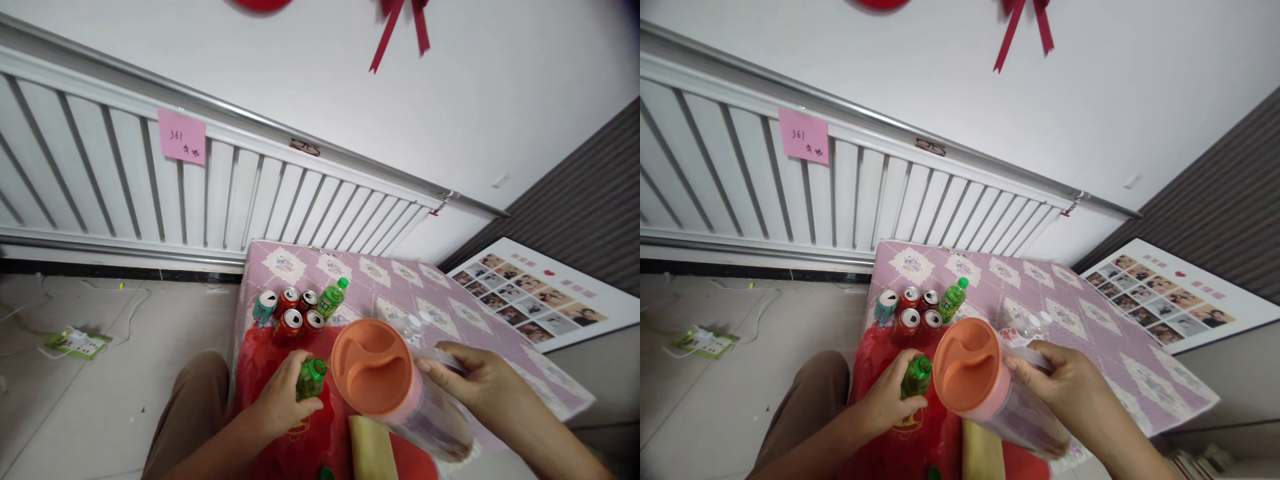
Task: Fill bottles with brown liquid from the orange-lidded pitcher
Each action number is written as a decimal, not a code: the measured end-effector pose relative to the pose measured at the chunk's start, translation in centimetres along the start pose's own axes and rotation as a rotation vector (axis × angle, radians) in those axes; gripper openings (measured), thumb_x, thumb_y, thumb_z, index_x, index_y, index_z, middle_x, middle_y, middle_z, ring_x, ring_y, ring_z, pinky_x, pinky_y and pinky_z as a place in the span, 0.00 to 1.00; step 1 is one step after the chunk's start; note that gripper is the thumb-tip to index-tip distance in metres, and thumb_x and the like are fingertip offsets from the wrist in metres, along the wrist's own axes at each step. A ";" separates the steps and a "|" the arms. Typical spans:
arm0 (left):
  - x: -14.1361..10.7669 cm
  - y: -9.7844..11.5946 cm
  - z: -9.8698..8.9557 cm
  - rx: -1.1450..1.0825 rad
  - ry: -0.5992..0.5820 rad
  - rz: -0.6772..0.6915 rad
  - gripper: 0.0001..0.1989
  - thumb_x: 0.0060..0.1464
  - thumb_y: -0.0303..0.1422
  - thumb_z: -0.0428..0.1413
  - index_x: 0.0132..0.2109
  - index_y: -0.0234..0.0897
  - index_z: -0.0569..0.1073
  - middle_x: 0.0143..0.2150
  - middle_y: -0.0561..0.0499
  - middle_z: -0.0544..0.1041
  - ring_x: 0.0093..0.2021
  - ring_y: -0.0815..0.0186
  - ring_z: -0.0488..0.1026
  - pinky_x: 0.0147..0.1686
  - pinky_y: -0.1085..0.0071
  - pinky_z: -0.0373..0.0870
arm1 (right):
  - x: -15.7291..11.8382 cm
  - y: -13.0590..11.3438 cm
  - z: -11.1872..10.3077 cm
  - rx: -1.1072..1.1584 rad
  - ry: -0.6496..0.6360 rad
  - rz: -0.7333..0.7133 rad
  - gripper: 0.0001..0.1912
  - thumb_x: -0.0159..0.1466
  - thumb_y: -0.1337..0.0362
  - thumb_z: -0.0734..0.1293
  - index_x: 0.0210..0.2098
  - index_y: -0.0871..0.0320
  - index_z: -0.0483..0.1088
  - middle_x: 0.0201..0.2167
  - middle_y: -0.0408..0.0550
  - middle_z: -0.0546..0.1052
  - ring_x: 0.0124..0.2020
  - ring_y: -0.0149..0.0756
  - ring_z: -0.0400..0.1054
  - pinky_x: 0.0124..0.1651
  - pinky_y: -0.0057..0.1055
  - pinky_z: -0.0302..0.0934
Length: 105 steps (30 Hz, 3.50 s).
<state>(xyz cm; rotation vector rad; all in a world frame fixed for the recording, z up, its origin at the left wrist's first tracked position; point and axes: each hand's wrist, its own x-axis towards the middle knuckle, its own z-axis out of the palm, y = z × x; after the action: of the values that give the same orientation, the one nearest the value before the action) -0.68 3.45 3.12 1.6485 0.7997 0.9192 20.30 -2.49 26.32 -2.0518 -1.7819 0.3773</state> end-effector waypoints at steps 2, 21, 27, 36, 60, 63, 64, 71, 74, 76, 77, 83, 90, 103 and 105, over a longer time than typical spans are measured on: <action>0.0 0.0 0.0 0.000 0.005 0.003 0.36 0.39 0.23 0.64 0.56 0.40 0.61 0.55 0.44 0.69 0.56 0.54 0.67 0.58 0.58 0.62 | -0.1 -0.1 0.1 -0.006 0.063 0.027 0.21 0.55 0.48 0.64 0.16 0.52 0.54 0.12 0.38 0.52 0.15 0.30 0.46 0.19 0.30 0.40; 0.0 -0.3 0.0 -0.007 0.000 0.003 0.36 0.39 0.23 0.64 0.56 0.40 0.61 0.55 0.44 0.69 0.56 0.54 0.66 0.58 0.58 0.61 | -0.3 -0.5 0.3 0.012 0.140 0.081 0.24 0.54 0.44 0.65 0.16 0.55 0.56 0.15 0.36 0.50 0.18 0.26 0.44 0.20 0.27 0.37; 0.0 -0.2 0.0 0.004 0.009 0.008 0.36 0.39 0.23 0.64 0.56 0.40 0.62 0.55 0.44 0.69 0.56 0.54 0.67 0.58 0.58 0.61 | -0.2 -0.7 0.2 -0.004 0.112 0.067 0.22 0.55 0.47 0.63 0.16 0.53 0.53 0.13 0.36 0.50 0.17 0.28 0.43 0.20 0.30 0.37; -0.1 -0.2 0.0 0.007 0.009 0.007 0.35 0.40 0.24 0.64 0.56 0.39 0.61 0.55 0.44 0.69 0.56 0.54 0.67 0.58 0.59 0.61 | -0.2 -0.1 0.3 -0.016 0.091 0.029 0.23 0.56 0.46 0.62 0.16 0.53 0.51 0.13 0.37 0.49 0.17 0.29 0.42 0.20 0.29 0.36; 0.0 -0.2 0.0 0.021 -0.003 0.013 0.36 0.40 0.23 0.64 0.56 0.39 0.60 0.56 0.44 0.68 0.56 0.55 0.66 0.58 0.58 0.60 | 0.2 0.7 -0.3 -0.036 -0.043 0.150 0.24 0.54 0.42 0.63 0.17 0.54 0.57 0.17 0.37 0.51 0.20 0.29 0.46 0.21 0.28 0.42; -0.1 -0.1 0.0 0.016 -0.009 0.000 0.35 0.40 0.23 0.63 0.56 0.39 0.60 0.55 0.44 0.68 0.56 0.55 0.66 0.58 0.58 0.61 | 0.3 0.9 -0.3 -0.033 -0.046 0.145 0.24 0.54 0.42 0.63 0.18 0.55 0.58 0.17 0.37 0.52 0.20 0.28 0.47 0.21 0.27 0.43; -0.1 -0.1 0.0 0.016 -0.009 -0.005 0.35 0.40 0.23 0.63 0.56 0.39 0.60 0.55 0.44 0.68 0.56 0.54 0.66 0.58 0.58 0.61 | 0.3 0.8 -0.3 -0.033 -0.039 0.140 0.24 0.54 0.42 0.63 0.18 0.55 0.58 0.17 0.37 0.52 0.20 0.28 0.47 0.20 0.26 0.43; 0.1 0.2 -0.1 0.017 -0.012 -0.009 0.35 0.40 0.22 0.63 0.56 0.38 0.61 0.55 0.43 0.68 0.56 0.54 0.66 0.58 0.58 0.61 | 0.2 0.6 -0.4 -0.051 -0.012 0.135 0.23 0.54 0.43 0.64 0.17 0.55 0.58 0.16 0.37 0.52 0.19 0.27 0.47 0.20 0.26 0.44; 0.0 0.3 -0.1 0.011 -0.011 -0.015 0.35 0.39 0.22 0.63 0.56 0.39 0.61 0.55 0.43 0.69 0.56 0.54 0.66 0.58 0.57 0.61 | 0.2 0.6 -0.4 -0.055 -0.005 0.123 0.23 0.53 0.43 0.64 0.16 0.55 0.58 0.16 0.37 0.53 0.19 0.28 0.48 0.19 0.26 0.44; 0.0 0.4 -0.2 0.006 -0.009 -0.020 0.35 0.39 0.23 0.63 0.56 0.39 0.61 0.55 0.43 0.69 0.56 0.54 0.66 0.58 0.57 0.61 | 0.3 0.7 -0.4 -0.046 -0.011 0.118 0.23 0.53 0.43 0.64 0.16 0.55 0.59 0.16 0.37 0.54 0.19 0.28 0.49 0.19 0.26 0.45; -0.1 0.4 -0.2 0.005 -0.008 -0.022 0.35 0.39 0.23 0.63 0.56 0.39 0.61 0.55 0.43 0.69 0.56 0.54 0.66 0.58 0.57 0.61 | 0.3 0.8 -0.3 -0.041 -0.010 0.119 0.23 0.53 0.43 0.64 0.17 0.55 0.60 0.16 0.37 0.54 0.19 0.28 0.49 0.19 0.26 0.46; -0.1 0.2 -0.2 0.006 -0.007 -0.018 0.35 0.40 0.23 0.63 0.56 0.39 0.61 0.56 0.43 0.68 0.56 0.54 0.66 0.58 0.57 0.60 | 0.4 0.4 -0.3 -0.042 -0.017 0.125 0.23 0.53 0.43 0.64 0.17 0.55 0.59 0.16 0.37 0.53 0.19 0.29 0.48 0.20 0.27 0.45; 0.0 -0.1 0.0 0.012 -0.006 -0.001 0.35 0.40 0.23 0.63 0.56 0.39 0.60 0.55 0.43 0.68 0.56 0.54 0.66 0.58 0.57 0.61 | 0.2 0.2 -0.3 -0.049 0.010 0.118 0.23 0.54 0.45 0.64 0.16 0.54 0.56 0.15 0.37 0.52 0.19 0.29 0.46 0.19 0.28 0.43; 0.0 0.5 -0.1 0.007 -0.007 -0.022 0.36 0.39 0.22 0.63 0.56 0.39 0.61 0.55 0.43 0.69 0.56 0.53 0.66 0.58 0.57 0.61 | 0.1 -0.2 -0.2 0.006 0.023 0.120 0.22 0.53 0.45 0.66 0.16 0.55 0.60 0.14 0.37 0.54 0.17 0.27 0.48 0.18 0.25 0.44; 0.0 0.6 0.0 0.003 -0.003 -0.023 0.35 0.39 0.22 0.63 0.56 0.39 0.62 0.55 0.44 0.69 0.56 0.53 0.66 0.58 0.58 0.61 | 0.1 -0.2 -0.2 0.002 0.031 0.121 0.22 0.53 0.45 0.65 0.16 0.55 0.61 0.14 0.37 0.54 0.17 0.27 0.48 0.18 0.26 0.44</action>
<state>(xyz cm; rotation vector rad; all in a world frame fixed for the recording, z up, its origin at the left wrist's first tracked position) -0.68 3.31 3.67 1.6394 0.8166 0.8995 20.24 -2.42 26.58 -2.1577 -1.6439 0.3799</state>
